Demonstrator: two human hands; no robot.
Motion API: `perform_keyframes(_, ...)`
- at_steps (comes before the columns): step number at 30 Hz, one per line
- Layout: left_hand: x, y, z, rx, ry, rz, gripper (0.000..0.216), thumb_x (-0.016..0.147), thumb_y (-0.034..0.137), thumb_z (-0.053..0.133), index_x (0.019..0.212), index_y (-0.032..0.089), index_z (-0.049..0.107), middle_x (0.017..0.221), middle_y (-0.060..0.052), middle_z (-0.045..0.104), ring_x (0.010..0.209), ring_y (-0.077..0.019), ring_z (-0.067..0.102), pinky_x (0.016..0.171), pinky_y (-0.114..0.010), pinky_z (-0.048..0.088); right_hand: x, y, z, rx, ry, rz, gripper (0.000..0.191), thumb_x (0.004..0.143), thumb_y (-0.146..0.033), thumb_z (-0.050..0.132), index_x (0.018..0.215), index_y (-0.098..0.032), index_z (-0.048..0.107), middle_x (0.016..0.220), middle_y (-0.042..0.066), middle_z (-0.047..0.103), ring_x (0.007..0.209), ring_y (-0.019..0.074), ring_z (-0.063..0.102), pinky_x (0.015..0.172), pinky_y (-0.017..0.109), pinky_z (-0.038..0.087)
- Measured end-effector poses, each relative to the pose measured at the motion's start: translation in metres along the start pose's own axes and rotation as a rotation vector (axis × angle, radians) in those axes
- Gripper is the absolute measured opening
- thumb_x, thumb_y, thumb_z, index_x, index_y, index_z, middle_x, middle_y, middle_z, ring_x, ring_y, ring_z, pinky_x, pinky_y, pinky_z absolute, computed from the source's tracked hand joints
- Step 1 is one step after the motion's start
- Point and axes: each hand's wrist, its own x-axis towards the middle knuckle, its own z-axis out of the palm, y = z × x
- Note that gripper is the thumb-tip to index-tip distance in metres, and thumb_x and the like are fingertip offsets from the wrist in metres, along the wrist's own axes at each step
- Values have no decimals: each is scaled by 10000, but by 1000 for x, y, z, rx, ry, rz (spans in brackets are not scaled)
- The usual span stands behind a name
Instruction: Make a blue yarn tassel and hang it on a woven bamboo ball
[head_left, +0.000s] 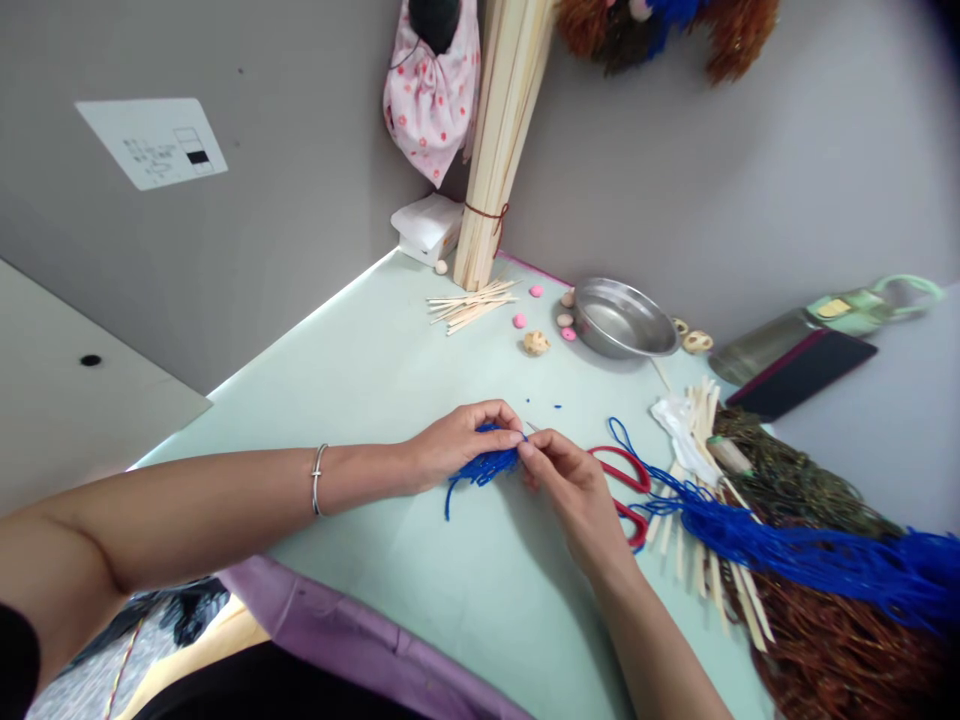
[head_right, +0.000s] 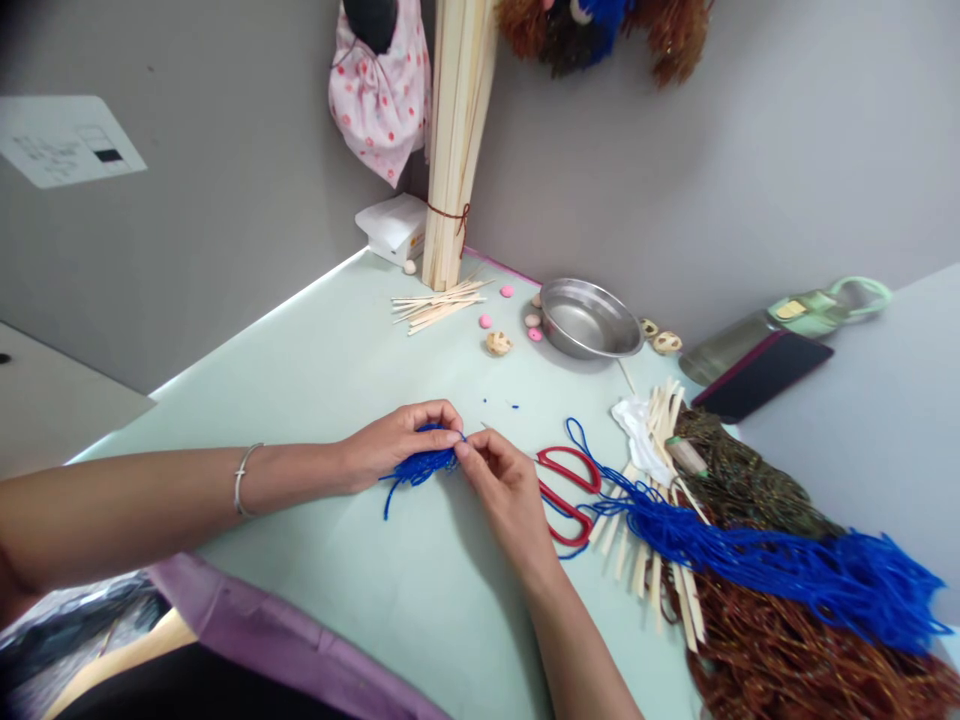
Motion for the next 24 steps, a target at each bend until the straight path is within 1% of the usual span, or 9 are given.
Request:
perform_keyframes(3, 0, 0, 0, 4, -12, -9, 185, 813, 324, 658, 826, 165, 565, 695, 42, 501, 600, -64, 429, 534, -185, 326, 0, -2, -2, 7, 87, -32, 215, 882, -376, 635, 767, -196, 614, 592, -41, 503, 582, 112, 435, 580, 247, 343)
perform_keyframes(5, 0, 0, 0, 0, -23, -21, 199, 811, 340, 658, 832, 164, 568, 688, 42, 494, 592, -67, 426, 524, -189, 324, 1, -2, -4, 21, 120, -30, 196, 880, -365, 638, 781, -196, 622, 589, -41, 512, 578, 113, 445, 585, 250, 350)
perform_keyframes(9, 1, -1, 0, -11, -25, -34, 247, 812, 392, 654, 847, 159, 579, 706, 28, 525, 631, -80, 467, 571, -198, 357, 2, 1, -5, 65, 102, 2, 159, 842, -352, 685, 838, -199, 645, 595, -41, 540, 565, 110, 457, 572, 247, 358)
perform_keyframes(12, 1, -2, 0, -1, -27, -37, 261, 826, 417, 632, 848, 162, 579, 709, 24, 535, 643, -86, 479, 591, -201, 362, 3, 2, -3, 88, 115, 1, 139, 822, -324, 704, 842, -199, 646, 601, -43, 544, 564, 107, 460, 570, 246, 361)
perform_keyframes(15, 1, -3, 0, 27, -31, -29, 228, 832, 390, 626, 853, 168, 582, 724, 22, 535, 661, -89, 480, 607, -201, 366, 2, 1, -2, 73, 116, -5, 116, 821, -300, 696, 828, -199, 640, 598, -43, 539, 566, 107, 459, 565, 243, 357)
perform_keyframes(21, -1, 0, -1, 134, -79, 24, 150, 825, 317, 620, 830, 170, 591, 750, 17, 550, 681, -89, 490, 653, -203, 380, 0, 3, -2, 43, 74, -11, 76, 834, -262, 656, 803, -205, 619, 598, -46, 530, 575, 105, 446, 549, 232, 339)
perform_keyframes(24, -1, 2, 0, 129, -47, 7, 131, 821, 292, 608, 796, 168, 576, 707, 24, 531, 644, -84, 475, 620, -201, 369, -1, 3, -1, 32, 51, 1, 53, 834, -237, 637, 801, -206, 610, 597, -48, 523, 573, 104, 436, 544, 231, 328)
